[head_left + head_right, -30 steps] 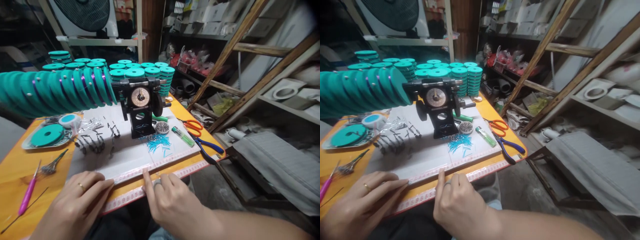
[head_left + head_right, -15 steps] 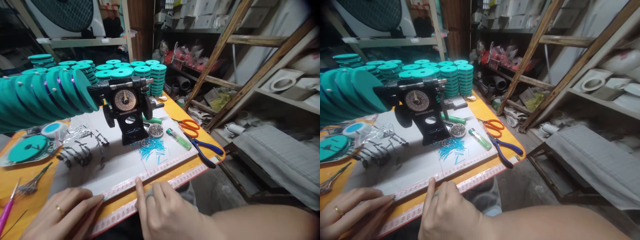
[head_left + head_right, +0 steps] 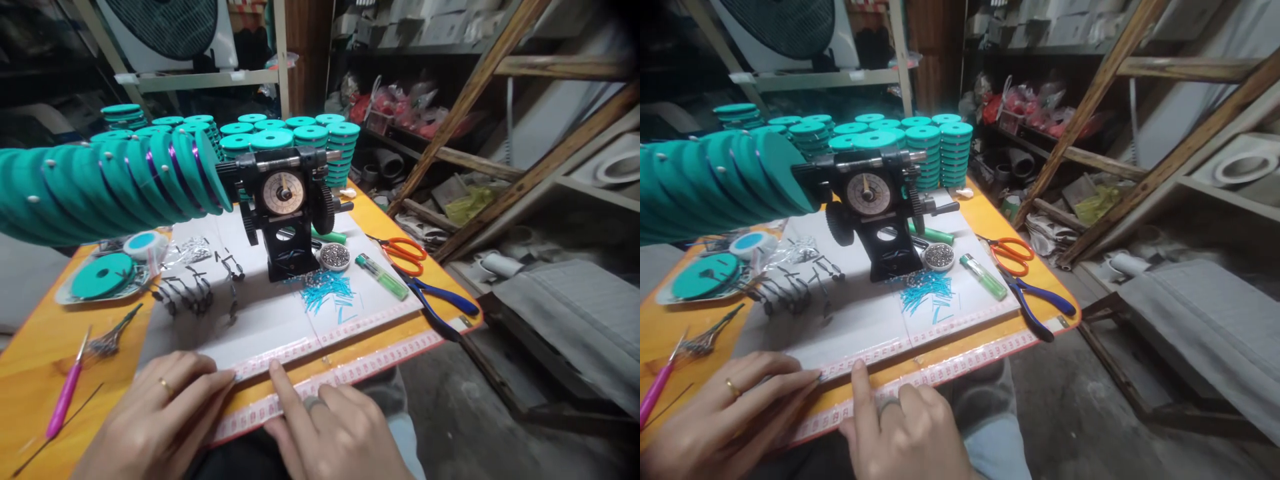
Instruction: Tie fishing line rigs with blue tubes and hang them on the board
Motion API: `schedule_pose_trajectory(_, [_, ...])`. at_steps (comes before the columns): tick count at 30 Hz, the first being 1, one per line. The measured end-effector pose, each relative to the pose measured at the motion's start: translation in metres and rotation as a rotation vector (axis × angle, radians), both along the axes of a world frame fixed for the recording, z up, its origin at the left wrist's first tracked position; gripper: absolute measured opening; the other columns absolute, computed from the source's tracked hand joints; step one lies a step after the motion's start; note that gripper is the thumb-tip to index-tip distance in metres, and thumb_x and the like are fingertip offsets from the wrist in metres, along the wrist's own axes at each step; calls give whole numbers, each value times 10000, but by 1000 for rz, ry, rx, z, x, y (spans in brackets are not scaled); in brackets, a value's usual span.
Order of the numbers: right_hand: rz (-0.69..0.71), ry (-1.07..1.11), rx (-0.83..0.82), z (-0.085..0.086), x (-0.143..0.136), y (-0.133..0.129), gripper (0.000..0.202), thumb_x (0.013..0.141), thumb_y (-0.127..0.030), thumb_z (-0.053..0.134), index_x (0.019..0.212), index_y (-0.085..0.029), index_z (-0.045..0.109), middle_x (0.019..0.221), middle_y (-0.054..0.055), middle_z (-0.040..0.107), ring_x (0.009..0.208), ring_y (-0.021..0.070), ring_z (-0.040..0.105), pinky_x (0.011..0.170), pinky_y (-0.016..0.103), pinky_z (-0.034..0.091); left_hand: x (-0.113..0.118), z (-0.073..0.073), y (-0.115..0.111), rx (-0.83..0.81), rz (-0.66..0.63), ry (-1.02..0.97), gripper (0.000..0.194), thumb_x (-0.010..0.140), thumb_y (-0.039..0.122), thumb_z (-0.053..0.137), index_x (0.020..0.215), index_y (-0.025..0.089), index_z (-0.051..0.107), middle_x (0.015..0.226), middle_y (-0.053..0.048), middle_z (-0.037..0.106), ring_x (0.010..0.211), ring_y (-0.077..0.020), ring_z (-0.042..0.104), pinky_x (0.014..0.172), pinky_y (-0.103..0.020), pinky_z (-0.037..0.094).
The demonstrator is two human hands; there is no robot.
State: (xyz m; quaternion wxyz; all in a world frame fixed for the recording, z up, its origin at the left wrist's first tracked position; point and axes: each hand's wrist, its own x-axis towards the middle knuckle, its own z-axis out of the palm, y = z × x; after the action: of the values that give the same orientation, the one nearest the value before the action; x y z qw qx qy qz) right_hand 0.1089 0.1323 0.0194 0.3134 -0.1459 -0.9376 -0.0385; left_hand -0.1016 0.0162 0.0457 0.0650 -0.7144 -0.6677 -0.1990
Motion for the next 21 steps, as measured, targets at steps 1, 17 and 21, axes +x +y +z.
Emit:
schedule_pose_trajectory(1, [-8,-18,-15,-1,1,0,382,998,-224,453,1247,-16,653,502,-13,520,455,158,559,484,317,359,0,0,0,4,-1,-3,155,986,285,510,1074,272,636,975,-25,635,897,-169,623,775,-253,490])
schedule_pose_trajectory(17, [-42,-120,14,0,21,17,403,1010,-259,477,1343,-64,593,558,-11,539,532,154,553,574,332,312,0,-5,-1,0,1,-22,156,976,282,537,1108,275,620,1018,-26,616,946,-173,606,810,-266,474])
schedule_pose_trajectory(21, [-61,-133,-6,3,23,21,384,1007,-278,491,1334,-118,612,579,-12,552,544,160,563,564,336,300,-1,-5,-2,25,-4,-16,158,954,288,565,1086,281,651,1004,-33,656,913,-187,646,779,-267,514])
